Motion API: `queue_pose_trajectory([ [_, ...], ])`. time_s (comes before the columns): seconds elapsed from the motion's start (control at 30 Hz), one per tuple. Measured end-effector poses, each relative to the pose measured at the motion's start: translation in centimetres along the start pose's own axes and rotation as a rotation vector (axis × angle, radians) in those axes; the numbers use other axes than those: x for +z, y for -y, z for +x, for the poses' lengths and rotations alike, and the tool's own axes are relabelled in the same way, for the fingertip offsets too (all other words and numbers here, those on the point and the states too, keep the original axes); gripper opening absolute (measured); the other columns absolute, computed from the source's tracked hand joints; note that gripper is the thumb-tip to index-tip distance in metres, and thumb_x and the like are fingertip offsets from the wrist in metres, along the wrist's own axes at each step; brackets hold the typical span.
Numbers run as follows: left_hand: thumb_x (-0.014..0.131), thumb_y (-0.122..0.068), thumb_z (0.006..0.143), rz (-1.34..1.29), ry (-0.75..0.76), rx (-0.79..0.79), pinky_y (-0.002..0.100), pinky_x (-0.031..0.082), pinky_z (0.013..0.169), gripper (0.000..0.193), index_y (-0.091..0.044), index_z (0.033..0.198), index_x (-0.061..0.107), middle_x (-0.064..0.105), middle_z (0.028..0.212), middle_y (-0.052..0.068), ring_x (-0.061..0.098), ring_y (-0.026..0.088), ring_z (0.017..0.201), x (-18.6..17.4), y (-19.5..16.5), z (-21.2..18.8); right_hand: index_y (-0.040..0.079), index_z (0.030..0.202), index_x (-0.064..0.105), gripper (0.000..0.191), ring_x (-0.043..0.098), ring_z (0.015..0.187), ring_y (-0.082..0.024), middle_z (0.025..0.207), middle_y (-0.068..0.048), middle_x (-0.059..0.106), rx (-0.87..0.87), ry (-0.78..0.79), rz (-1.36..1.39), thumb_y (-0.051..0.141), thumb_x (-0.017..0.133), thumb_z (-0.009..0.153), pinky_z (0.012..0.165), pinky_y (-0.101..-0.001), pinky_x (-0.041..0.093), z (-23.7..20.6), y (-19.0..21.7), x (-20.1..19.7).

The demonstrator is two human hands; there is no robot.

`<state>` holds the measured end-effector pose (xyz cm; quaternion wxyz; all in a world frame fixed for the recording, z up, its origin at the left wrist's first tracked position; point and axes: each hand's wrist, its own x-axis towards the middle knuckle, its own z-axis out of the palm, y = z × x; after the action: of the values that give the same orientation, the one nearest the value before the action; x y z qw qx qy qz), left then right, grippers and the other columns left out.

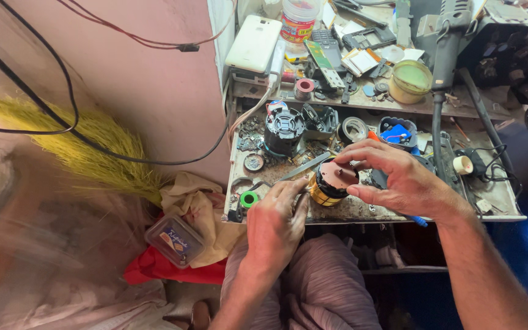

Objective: The person repairs a small electric motor at a cluttered workbench. They use a screwdriver and a soldering iron on the motor parts, then fit the copper coil assembly into the housing and press and turn the components together by hand, at times resting the motor on their lap.

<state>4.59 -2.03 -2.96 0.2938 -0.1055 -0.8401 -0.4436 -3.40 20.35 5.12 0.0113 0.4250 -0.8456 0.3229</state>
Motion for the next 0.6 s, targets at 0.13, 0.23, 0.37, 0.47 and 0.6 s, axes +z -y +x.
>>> queue_pose_trajectory([
  [0.13, 0.073, -0.010, 0.088, 0.021, -0.029, 0.019, 0.040, 0.056, 0.069, 0.023, -0.008, 0.111, 0.070, 0.073, 0.104, 0.010, 0.072, 0.031, 0.083, -0.4, -0.3, -0.6, 0.003, 0.125, 0.067, 0.048, 0.063, 0.115, -0.022, 0.121, -0.007, 0.068, 0.027, 0.005, 0.046, 0.012, 0.079, 0.079, 0.095, -0.0323, 0.056, 0.2, 0.1, 0.0],
  [0.23, 0.074, -0.012, 0.091, 0.065, -0.052, 0.033, 0.039, 0.056, 0.067, 0.016, -0.008, 0.106, 0.070, 0.073, 0.104, 0.008, 0.073, 0.030, 0.080, -0.5, -0.6, -1.0, 0.004, 0.124, 0.067, 0.047, 0.064, 0.113, -0.021, 0.118, -0.007, 0.068, 0.048, 0.005, 0.043, 0.012, 0.079, 0.079, 0.095, -0.0318, 0.056, 0.2, 0.2, 0.1],
  [0.37, 0.074, -0.013, 0.091, 0.129, -0.106, 0.066, 0.038, 0.056, 0.065, 0.015, -0.007, 0.104, 0.069, 0.071, 0.105, 0.010, 0.072, 0.029, 0.077, -0.3, -1.4, -1.7, 0.003, 0.123, 0.068, 0.048, 0.064, 0.111, -0.021, 0.115, -0.006, 0.069, -0.011, -0.015, -0.046, 0.013, 0.081, 0.078, 0.099, -0.0345, 0.050, 0.3, 0.2, 0.1],
  [0.47, 0.074, -0.013, 0.092, 0.145, -0.099, 0.061, 0.039, 0.055, 0.064, 0.015, -0.007, 0.105, 0.069, 0.071, 0.103, 0.010, 0.072, 0.028, 0.077, -0.2, -2.0, -2.1, 0.003, 0.123, 0.067, 0.047, 0.064, 0.112, -0.021, 0.117, -0.007, 0.068, 0.039, -0.017, -0.002, 0.013, 0.080, 0.079, 0.097, -0.0333, 0.052, 0.2, 0.2, 0.2],
  [0.6, 0.073, -0.012, 0.092, 0.130, -0.095, 0.083, 0.038, 0.056, 0.067, 0.019, -0.004, 0.109, 0.069, 0.070, 0.104, 0.012, 0.072, 0.029, 0.080, -0.2, -2.4, -2.6, 0.003, 0.122, 0.068, 0.046, 0.064, 0.112, -0.021, 0.115, -0.006, 0.069, 0.009, -0.017, -0.023, 0.014, 0.080, 0.079, 0.099, -0.0345, 0.049, 0.2, 0.2, 0.3],
])
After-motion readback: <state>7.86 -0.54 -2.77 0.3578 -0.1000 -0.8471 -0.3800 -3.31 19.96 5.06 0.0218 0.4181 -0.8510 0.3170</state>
